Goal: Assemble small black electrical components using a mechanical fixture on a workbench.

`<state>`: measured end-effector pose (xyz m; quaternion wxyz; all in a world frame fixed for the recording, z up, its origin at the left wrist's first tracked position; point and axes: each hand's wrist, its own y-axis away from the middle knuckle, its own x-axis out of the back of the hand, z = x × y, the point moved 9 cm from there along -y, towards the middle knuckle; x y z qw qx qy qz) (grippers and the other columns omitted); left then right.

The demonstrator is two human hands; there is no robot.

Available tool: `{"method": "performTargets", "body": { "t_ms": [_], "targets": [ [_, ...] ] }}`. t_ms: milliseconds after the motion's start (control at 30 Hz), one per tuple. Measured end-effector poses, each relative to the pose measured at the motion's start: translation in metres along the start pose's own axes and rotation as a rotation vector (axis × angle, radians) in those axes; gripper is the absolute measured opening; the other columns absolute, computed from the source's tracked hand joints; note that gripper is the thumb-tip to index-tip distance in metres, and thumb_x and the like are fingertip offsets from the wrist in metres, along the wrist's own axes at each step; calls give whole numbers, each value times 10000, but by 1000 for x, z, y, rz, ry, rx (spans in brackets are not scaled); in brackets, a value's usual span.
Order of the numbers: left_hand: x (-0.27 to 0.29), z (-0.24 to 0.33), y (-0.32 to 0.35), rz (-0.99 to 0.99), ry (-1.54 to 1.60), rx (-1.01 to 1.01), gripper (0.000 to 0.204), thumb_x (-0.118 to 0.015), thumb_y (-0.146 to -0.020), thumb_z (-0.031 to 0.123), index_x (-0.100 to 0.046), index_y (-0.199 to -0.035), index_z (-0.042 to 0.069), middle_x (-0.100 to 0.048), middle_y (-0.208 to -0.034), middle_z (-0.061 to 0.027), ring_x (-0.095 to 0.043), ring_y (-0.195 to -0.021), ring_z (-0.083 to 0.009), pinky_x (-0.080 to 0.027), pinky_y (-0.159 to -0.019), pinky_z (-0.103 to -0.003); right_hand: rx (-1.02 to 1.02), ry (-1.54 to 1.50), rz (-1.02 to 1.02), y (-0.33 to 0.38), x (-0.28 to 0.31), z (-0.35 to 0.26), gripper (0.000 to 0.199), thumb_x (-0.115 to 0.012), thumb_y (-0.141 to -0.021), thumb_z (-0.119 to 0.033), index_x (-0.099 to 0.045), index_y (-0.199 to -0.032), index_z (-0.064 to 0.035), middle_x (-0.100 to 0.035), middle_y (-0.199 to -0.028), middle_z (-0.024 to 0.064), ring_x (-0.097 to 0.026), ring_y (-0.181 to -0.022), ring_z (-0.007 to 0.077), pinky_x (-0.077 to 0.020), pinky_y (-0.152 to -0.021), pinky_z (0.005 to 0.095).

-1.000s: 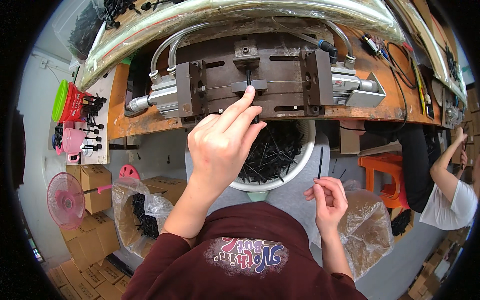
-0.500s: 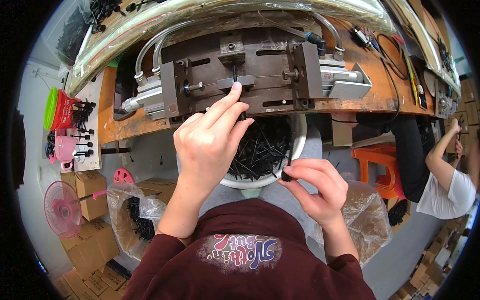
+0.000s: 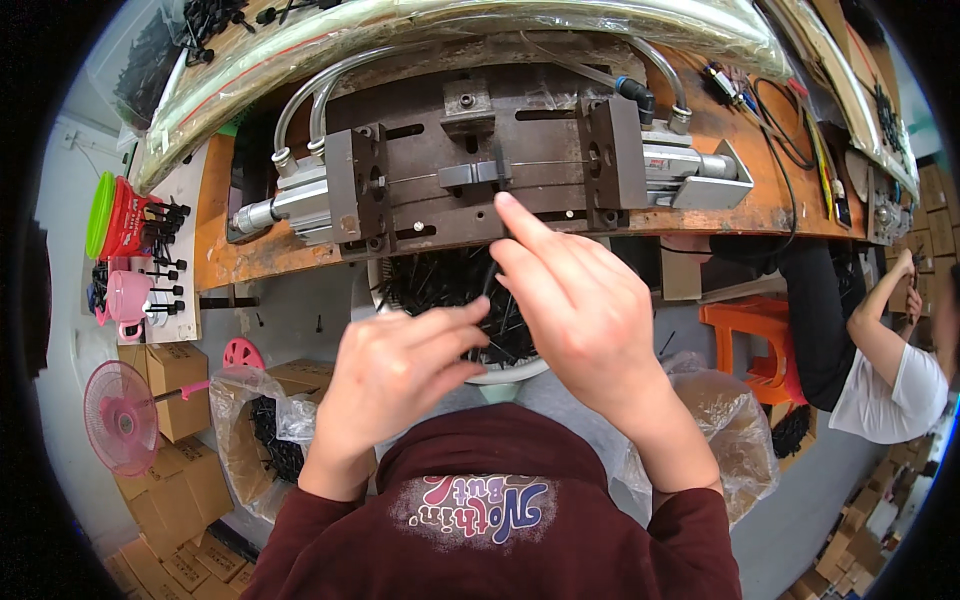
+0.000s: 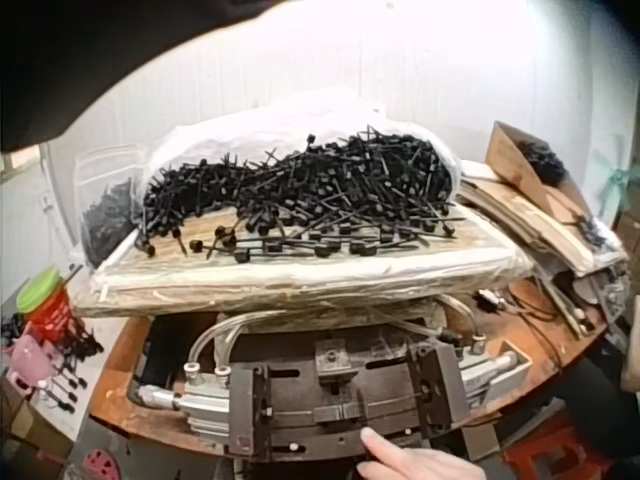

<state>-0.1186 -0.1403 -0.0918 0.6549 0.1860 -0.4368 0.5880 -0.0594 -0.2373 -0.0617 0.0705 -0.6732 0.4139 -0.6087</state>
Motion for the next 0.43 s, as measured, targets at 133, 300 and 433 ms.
{"method": "performTargets", "body": {
  "t_ms": [133, 300, 433],
  "targets": [
    [-33, -14, 22, -153, 111, 108, 187, -749, -709, 141, -694, -860, 45, -684, -1077, -63, -685, -778, -248, -545, -665, -348, -32, 70, -123, -14, -23, -12, 236, -739, -696, -26, -647, -914, -23, -659, -1196, 108, -633, -667, 187, -510, -634, 291],
    [-69, -24, 39, -258, 149, 121, 198, -738, -724, 149, -690, -880, 37, -671, -1117, -61, -687, -803, -241, -550, -693, -344, -64, 72, -146, -18, -29, -9, 227, -746, -706, -49, -658, -914, -34, -656, -1206, 87, -607, -619, 178, -488, -579, 287],
    [-91, -27, 47, -312, 158, 105, 172, -703, -729, 105, -679, -877, 20, -653, -1128, -121, -685, -826, -261, -557, -718, -360, -59, 94, -89, -17, -25, -1, 221, -748, -710, -57, -669, -915, -38, -655, -1208, 88, -604, -605, 177, -484, -571, 279]
  ]
}}
